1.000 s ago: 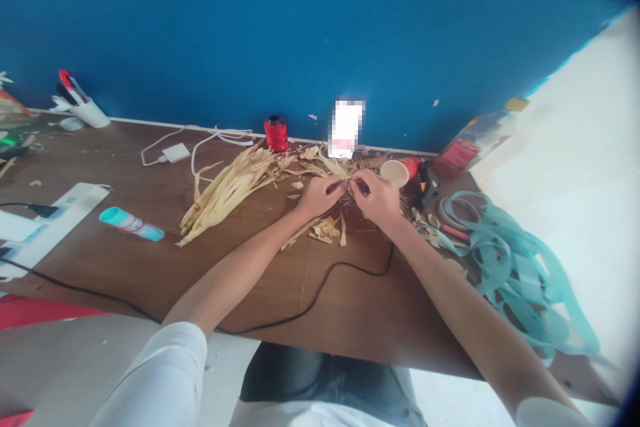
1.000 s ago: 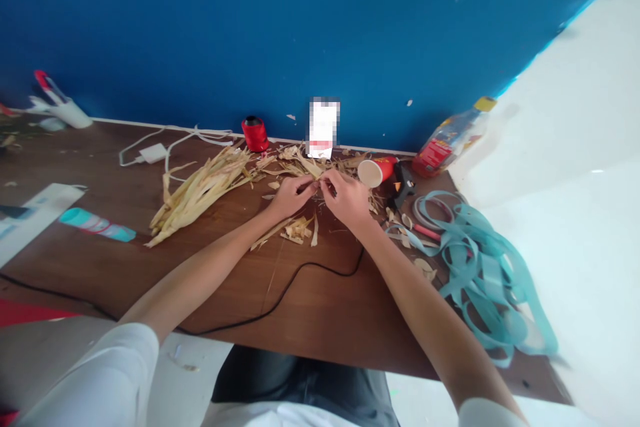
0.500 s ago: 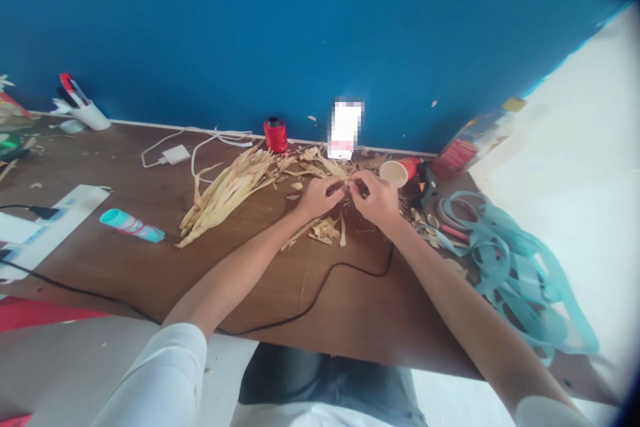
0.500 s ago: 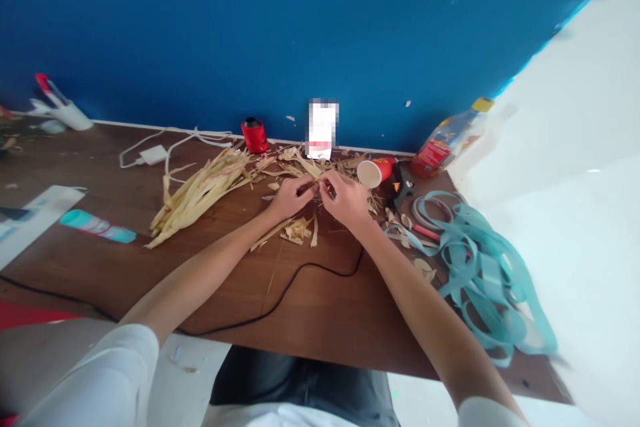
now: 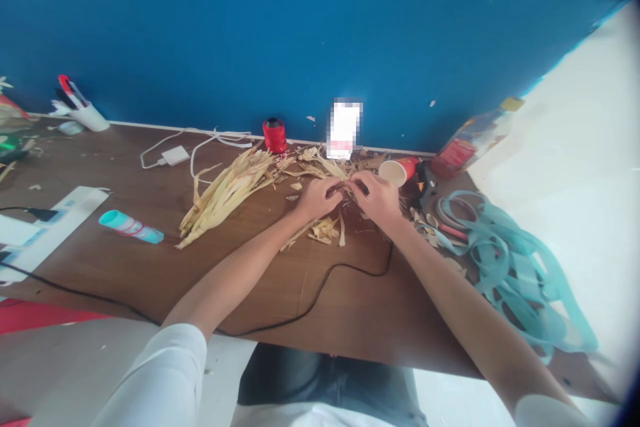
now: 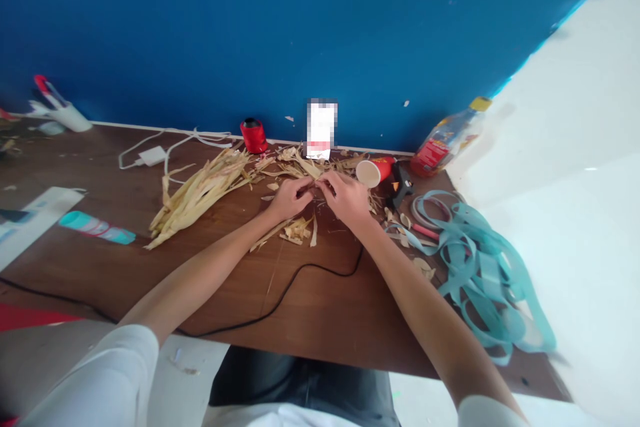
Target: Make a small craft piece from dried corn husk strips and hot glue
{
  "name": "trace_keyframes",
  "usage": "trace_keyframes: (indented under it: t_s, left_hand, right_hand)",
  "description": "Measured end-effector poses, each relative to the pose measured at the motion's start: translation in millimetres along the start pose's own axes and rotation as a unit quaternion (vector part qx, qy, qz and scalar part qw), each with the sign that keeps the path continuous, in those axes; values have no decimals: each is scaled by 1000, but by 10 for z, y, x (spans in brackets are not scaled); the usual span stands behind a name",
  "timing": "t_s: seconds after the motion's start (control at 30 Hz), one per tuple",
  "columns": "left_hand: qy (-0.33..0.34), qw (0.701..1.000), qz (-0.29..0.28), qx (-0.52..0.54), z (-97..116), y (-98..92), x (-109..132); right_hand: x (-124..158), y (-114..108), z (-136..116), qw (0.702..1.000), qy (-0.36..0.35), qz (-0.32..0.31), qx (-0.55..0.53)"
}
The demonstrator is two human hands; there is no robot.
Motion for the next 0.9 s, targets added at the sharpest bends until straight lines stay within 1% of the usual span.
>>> trace_keyframes:
  t_s: [0.13,0.27,0.47,0.63,0.9]
  left_hand:
    - [-2,1000,4,0,-16,-6,4]
    - [-6,999,10,30,-31,-11,-1]
    - [-14,998,19,65,-67,-9,-4]
    - [-19,998,17,60,-67,-7,-6]
    - [-25,999,18,39,-60,-20,-17]
  right_hand:
    - [-9,-21,7,1000,6,11,7]
    - [-1,-8,38,1000,18,14,-3]
    - [19,55,53,999,21,-15,-38]
    - [40,57,-3,998,4,-16,-56]
    - [48,54,-21,998,6,-23,-62]
Point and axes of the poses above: each hand's wrist, its own x-axis away from the middle knuckle, its own y-axis out of the palm, z = x × y, the point moved 9 cm from there along -x, towards the middle knuckle, and after that the axes turned 9 degrees about y, right-handed, at the moved point
